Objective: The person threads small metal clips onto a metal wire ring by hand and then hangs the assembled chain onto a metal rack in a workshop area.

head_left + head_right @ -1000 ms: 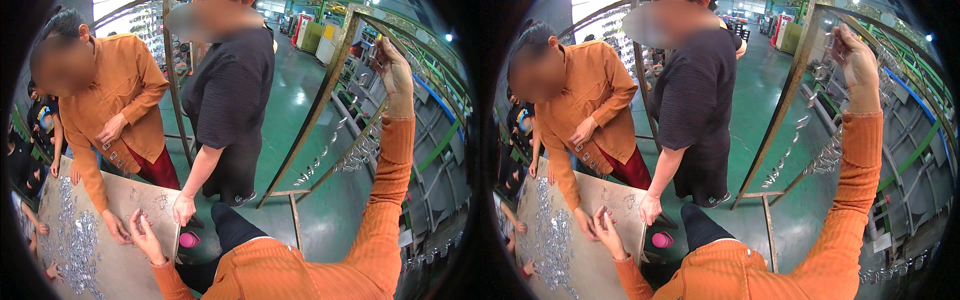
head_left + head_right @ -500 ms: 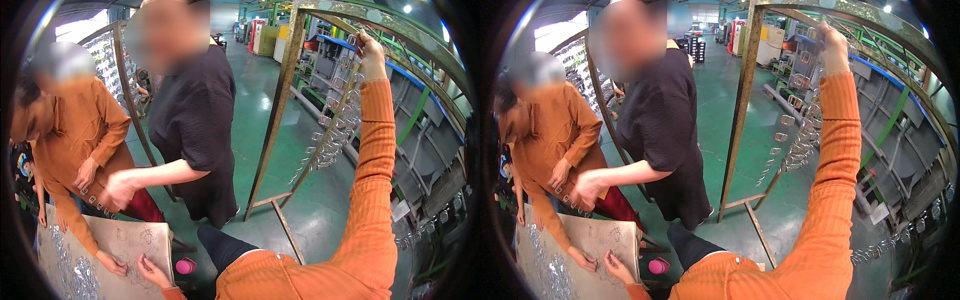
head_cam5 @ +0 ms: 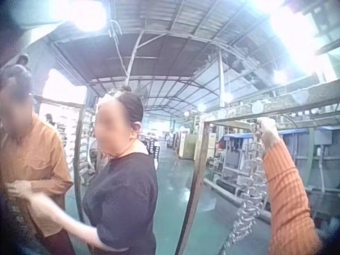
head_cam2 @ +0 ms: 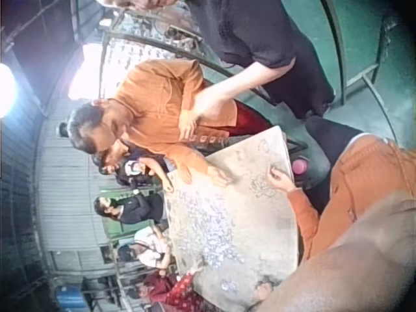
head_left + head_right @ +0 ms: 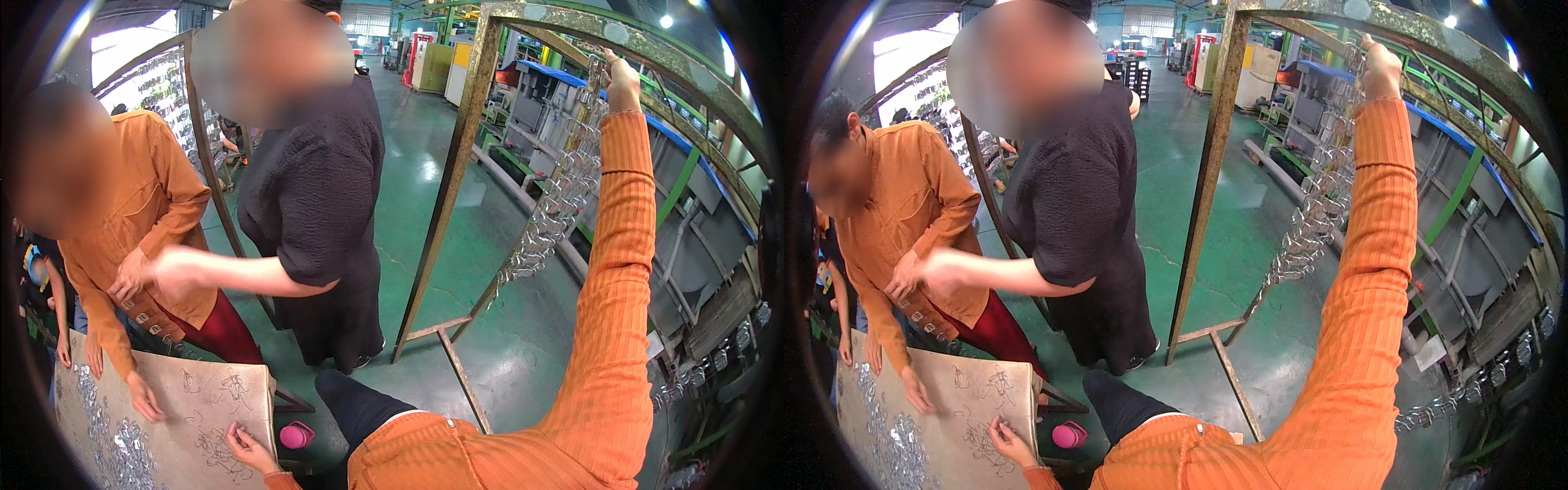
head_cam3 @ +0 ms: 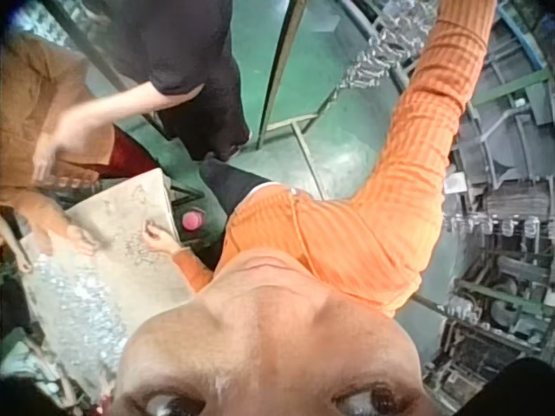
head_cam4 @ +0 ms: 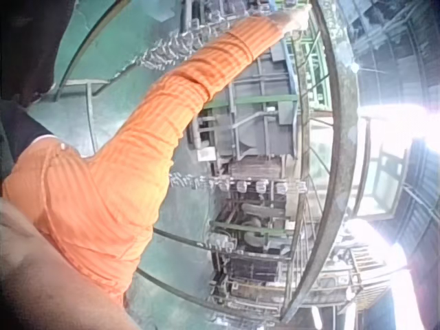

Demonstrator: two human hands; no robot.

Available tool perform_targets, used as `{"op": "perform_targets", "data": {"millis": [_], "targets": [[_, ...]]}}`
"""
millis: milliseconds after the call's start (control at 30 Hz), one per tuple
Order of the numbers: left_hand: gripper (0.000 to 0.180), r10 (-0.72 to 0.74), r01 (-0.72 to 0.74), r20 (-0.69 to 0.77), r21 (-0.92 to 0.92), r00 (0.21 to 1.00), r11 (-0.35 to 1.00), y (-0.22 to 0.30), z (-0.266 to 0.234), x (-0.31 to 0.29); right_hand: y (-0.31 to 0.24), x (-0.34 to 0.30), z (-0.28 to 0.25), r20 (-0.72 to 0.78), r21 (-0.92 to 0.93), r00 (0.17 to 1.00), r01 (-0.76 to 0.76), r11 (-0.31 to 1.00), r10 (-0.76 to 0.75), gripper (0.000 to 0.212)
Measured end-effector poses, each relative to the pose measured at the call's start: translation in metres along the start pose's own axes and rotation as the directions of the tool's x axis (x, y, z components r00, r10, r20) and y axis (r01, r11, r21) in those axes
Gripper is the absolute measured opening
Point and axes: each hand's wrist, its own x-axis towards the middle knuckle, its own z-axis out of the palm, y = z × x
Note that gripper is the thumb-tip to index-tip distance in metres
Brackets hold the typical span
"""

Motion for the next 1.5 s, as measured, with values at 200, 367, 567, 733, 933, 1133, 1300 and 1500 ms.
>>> {"op": "perform_targets", "data": {"millis": [200,367,567,733,933,1133,1300,1500], "targets": [[0.017,-0.008,0.008,0.009,0.008,1.000,1.000,0.000,0.000,-0.002,0.007,0.056,-0.017,-0.018,-0.240,0.998,0.047,0.970,-0.053,0.027],[0.018,-0.045,0.045,-0.006,0.062,0.999,0.997,0.007,-0.010,-0.003,0.037,0.040,-0.004,-0.104,-0.268,0.993,0.021,0.963,-0.051,0.048],[0.019,-0.021,0.022,0.009,-0.019,1.000,1.000,0.010,0.006,-0.003,0.025,0.055,-0.021,-0.023,-0.545,0.969,0.195,0.816,-0.247,0.042],[0.018,-0.050,0.050,0.014,-0.024,0.999,0.998,0.012,0.003,-0.002,0.042,0.009,-0.041,0.007,-0.505,0.876,0.419,0.754,-0.482,0.032],[0.018,-0.072,0.073,0.024,-0.045,0.997,0.996,0.021,0.010,-0.011,0.076,-0.181,-0.068,-0.023,-0.121,0.943,0.327,0.937,-0.332,0.019],[0.018,-0.037,0.038,0.041,-0.039,0.998,0.998,0.021,0.006,-0.008,0.220,-0.407,-0.166,0.288,-0.570,0.957,0.138,0.810,0.039,0.019],[0.020,-0.070,0.071,0.069,-0.003,0.995,0.997,0.022,-0.005,-0.007,0.350,-0.464,-0.239,0.253,-0.798,0.816,-0.127,0.589,0.519,0.041],[0.019,-0.039,0.034,0.075,0.063,0.996,0.997,0.020,0.001,-0.004,0.365,-0.421,-0.245,0.257,-0.457,0.505,-0.688,0.564,0.824,0.065]]}}
